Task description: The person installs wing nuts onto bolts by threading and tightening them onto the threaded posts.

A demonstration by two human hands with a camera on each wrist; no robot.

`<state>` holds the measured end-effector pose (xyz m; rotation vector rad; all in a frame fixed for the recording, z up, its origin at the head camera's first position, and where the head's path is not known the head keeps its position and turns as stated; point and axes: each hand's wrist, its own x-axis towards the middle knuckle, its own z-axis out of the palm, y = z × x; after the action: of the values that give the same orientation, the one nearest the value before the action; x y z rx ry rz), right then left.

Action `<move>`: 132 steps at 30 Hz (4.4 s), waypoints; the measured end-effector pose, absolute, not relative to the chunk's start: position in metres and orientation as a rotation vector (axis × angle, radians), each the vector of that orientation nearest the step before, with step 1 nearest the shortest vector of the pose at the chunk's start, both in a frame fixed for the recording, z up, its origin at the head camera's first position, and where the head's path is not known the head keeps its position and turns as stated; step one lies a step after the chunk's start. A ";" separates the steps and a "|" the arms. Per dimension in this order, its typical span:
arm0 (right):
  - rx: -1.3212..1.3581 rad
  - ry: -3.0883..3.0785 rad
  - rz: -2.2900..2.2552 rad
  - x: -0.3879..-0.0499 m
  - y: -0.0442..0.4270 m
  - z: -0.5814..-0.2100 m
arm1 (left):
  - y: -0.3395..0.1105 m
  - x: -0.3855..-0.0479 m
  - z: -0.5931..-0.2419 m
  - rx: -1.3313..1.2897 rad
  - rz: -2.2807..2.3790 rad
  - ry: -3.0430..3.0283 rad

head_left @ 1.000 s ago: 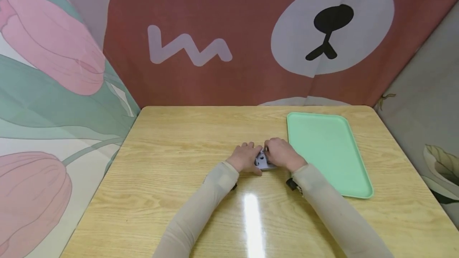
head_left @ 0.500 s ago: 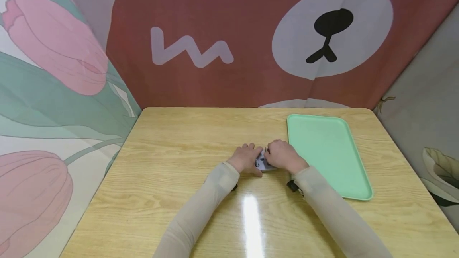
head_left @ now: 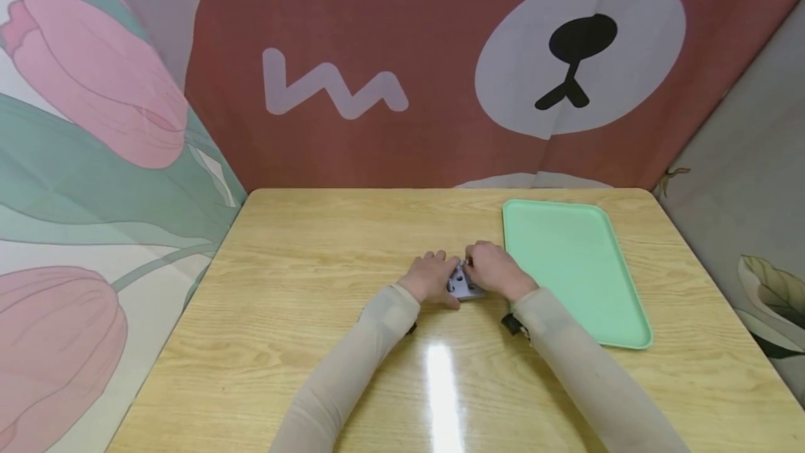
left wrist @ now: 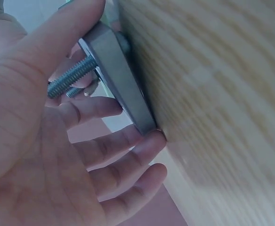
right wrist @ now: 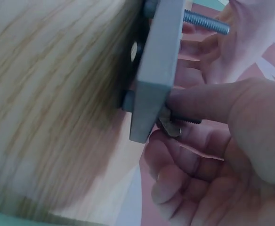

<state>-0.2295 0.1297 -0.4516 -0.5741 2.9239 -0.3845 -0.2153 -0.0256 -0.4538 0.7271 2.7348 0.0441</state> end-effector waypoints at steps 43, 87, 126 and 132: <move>-0.533 2.885 -0.423 -0.222 0.128 -0.454 | -0.037 -0.218 -0.461 0.755 0.151 2.712; -0.548 2.940 -0.330 -0.231 0.126 -0.455 | -0.033 -0.220 -0.458 0.743 0.104 2.737; -0.580 2.962 -0.416 -0.229 0.123 -0.456 | -0.031 -0.219 -0.457 0.742 0.106 2.744; -0.670 2.856 -0.496 -0.228 0.129 -0.452 | -0.032 -0.219 -0.459 0.742 0.085 2.738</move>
<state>-0.2278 0.1289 -0.4517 -0.6698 2.8562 -0.4959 -0.2191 -0.0317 -0.4587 0.7422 2.7383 0.0852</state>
